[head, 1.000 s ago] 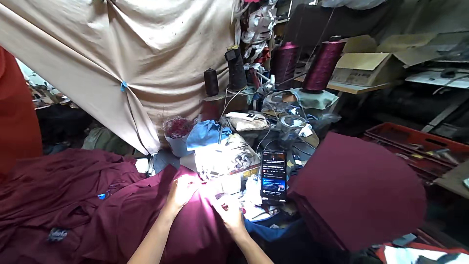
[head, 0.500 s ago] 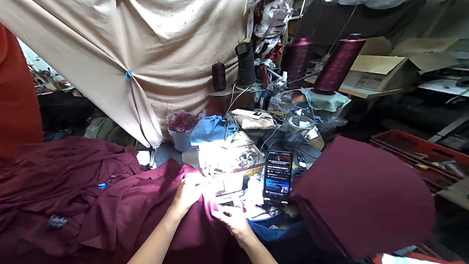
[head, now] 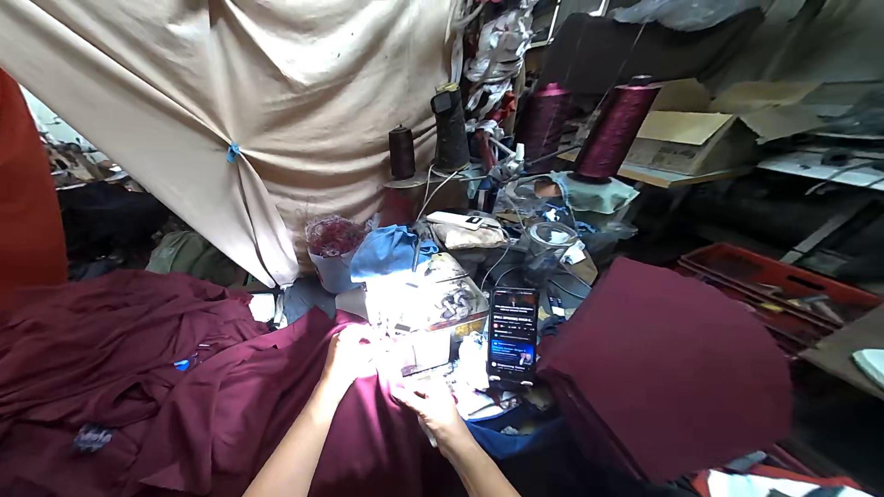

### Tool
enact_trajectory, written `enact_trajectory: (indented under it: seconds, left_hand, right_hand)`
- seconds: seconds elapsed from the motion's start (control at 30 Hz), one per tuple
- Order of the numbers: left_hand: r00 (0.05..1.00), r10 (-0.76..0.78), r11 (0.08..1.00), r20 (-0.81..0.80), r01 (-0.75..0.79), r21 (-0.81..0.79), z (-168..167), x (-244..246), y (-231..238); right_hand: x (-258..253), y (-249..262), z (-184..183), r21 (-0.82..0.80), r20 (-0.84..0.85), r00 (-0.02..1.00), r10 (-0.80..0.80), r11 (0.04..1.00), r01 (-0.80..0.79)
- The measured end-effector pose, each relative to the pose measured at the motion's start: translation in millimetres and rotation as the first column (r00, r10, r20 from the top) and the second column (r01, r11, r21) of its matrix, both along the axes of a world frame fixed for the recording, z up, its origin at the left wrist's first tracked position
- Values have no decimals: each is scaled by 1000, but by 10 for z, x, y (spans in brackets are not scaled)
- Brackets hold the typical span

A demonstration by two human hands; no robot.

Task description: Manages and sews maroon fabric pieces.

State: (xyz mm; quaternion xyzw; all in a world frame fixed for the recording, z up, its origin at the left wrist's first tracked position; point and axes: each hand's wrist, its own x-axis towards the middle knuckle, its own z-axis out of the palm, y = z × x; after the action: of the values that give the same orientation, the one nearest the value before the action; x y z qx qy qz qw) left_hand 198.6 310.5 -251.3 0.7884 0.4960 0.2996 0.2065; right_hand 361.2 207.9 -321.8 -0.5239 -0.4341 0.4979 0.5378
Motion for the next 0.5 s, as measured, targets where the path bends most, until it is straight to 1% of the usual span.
enact_trajectory:
  seconds: [0.13, 0.17, 0.23, 0.27, 0.33, 0.4, 0.5]
  left_hand:
    - [999, -43, 999, -13, 44, 8, -41, -68, 94]
    - [997, -47, 999, -56, 47, -7, -20, -79, 136]
    - [989, -33, 999, -147, 29, -29, 43, -82, 244]
    - [985, -18, 1000, -174, 15, -19, 52, -83, 316]
    - [977, 36, 999, -212, -42, -25, 69, -69, 467]
    - [971, 108, 991, -212, -124, -60, 118, -31, 563]
    - [961, 186, 979, -202, -199, -48, 97, -3, 675]
  right_hand:
    - [-52, 18, -25, 29, -27, 999, -41, 999, 41]
    - [-58, 44, -29, 28, 1, 999, -53, 998, 53]
    - [-59, 131, 10, 12, 116, 991, -73, 997, 72]
    - [-67, 183, 47, 5, 154, 984, -92, 996, 92]
    - [-108, 294, 74, 26, 105, 985, -138, 990, 136]
    - [-162, 388, 82, 39, 66, 981, -182, 983, 180]
    - [-217, 445, 150, 29, 102, 966, -238, 971, 236]
